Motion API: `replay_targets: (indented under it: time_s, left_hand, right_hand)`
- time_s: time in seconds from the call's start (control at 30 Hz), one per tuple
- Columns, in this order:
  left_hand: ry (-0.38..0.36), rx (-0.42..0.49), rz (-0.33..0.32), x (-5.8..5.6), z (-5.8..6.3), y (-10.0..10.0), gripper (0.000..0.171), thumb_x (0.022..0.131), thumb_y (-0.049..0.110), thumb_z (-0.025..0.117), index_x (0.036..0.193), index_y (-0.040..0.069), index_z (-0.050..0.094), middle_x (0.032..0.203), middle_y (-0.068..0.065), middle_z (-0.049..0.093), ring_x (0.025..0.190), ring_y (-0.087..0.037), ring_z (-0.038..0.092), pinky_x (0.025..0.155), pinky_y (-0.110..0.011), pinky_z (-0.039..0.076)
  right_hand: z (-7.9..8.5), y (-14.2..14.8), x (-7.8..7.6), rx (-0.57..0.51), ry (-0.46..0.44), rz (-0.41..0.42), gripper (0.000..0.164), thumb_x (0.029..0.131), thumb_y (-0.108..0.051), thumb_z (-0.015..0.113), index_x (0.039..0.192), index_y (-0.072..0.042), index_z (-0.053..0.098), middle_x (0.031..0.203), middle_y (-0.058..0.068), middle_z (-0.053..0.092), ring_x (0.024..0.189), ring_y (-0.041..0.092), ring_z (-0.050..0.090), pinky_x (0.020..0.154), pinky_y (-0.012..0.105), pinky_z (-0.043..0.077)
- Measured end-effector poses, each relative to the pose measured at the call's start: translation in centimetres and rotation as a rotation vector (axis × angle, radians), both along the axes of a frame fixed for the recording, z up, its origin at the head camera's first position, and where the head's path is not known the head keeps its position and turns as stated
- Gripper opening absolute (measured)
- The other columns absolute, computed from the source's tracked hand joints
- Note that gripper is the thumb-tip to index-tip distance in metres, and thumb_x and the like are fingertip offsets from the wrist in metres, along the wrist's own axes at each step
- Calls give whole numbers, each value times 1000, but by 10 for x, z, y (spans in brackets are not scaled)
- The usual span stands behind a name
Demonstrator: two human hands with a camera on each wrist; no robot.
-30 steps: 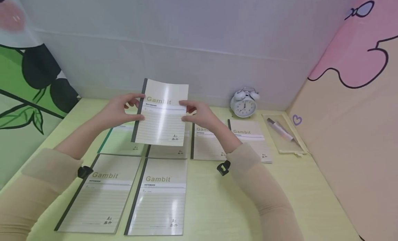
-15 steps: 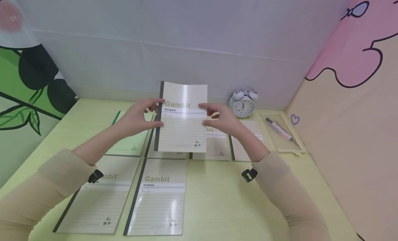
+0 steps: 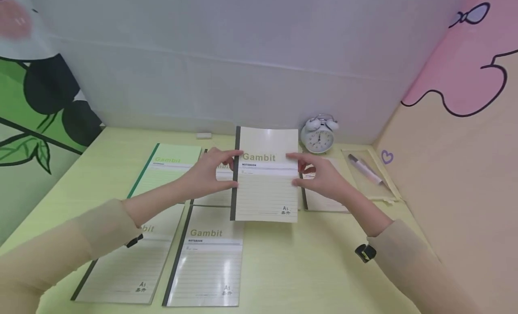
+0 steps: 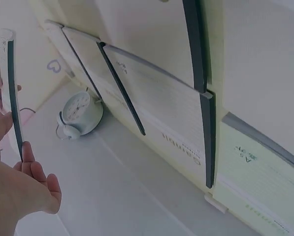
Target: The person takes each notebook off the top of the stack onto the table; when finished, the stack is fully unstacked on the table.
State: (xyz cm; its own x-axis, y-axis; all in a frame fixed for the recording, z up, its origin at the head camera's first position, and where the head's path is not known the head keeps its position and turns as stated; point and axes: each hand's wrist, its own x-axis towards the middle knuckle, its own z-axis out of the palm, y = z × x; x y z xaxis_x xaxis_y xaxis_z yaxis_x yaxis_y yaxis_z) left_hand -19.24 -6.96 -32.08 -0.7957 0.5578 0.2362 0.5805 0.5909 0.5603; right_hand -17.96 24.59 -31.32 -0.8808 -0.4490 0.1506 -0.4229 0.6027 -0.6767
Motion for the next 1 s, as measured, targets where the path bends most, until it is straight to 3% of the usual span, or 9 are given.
replay_targets:
  time_s: [0.23, 0.5, 0.7, 0.9, 1.0]
  left_hand:
    - [-11, -65, -22, 9, -21, 30, 75, 74, 26, 81, 139, 16, 46, 90, 11, 57, 94, -15, 44, 89, -40, 35]
    - [-113, -114, -24, 27, -48, 61, 77, 70, 29, 83, 137, 15, 48, 83, 12, 59, 92, -17, 47, 87, -38, 33]
    - [-160, -143, -54, 42, -64, 64, 76, 68, 30, 84, 135, 15, 51, 81, 14, 59, 86, -13, 43, 82, -34, 31]
    - [-191, -173, -93, 52, -76, 64, 75, 67, 34, 84, 134, 18, 53, 80, 17, 58, 80, -9, 41, 81, -32, 32]
    - [-229, -185, -108, 59, -77, 63, 75, 68, 34, 84, 134, 18, 52, 81, 17, 58, 81, -8, 42, 86, -33, 33]
  right_hand:
    - [-20, 31, 12, -1, 36, 25, 63, 77, -10, 77, 134, -9, 50, 92, 4, 53, 89, 17, 52, 87, 33, 50]
    - [-37, 61, 23, 81, -76, 52, 71, 75, -22, 80, 138, -13, 47, 87, -3, 59, 90, 15, 62, 87, 33, 51]
    - [-53, 67, 33, 99, -137, 133, 75, 76, -30, 79, 140, -14, 44, 81, -6, 60, 84, 10, 63, 85, 32, 50]
    - [-66, 69, 42, 104, -234, 181, 77, 74, -32, 79, 141, -18, 43, 76, -5, 56, 76, 9, 58, 69, 28, 46]
    - [-73, 72, 45, 107, -260, 205, 78, 74, -33, 79, 142, -19, 43, 74, -5, 54, 69, 6, 54, 63, 25, 44]
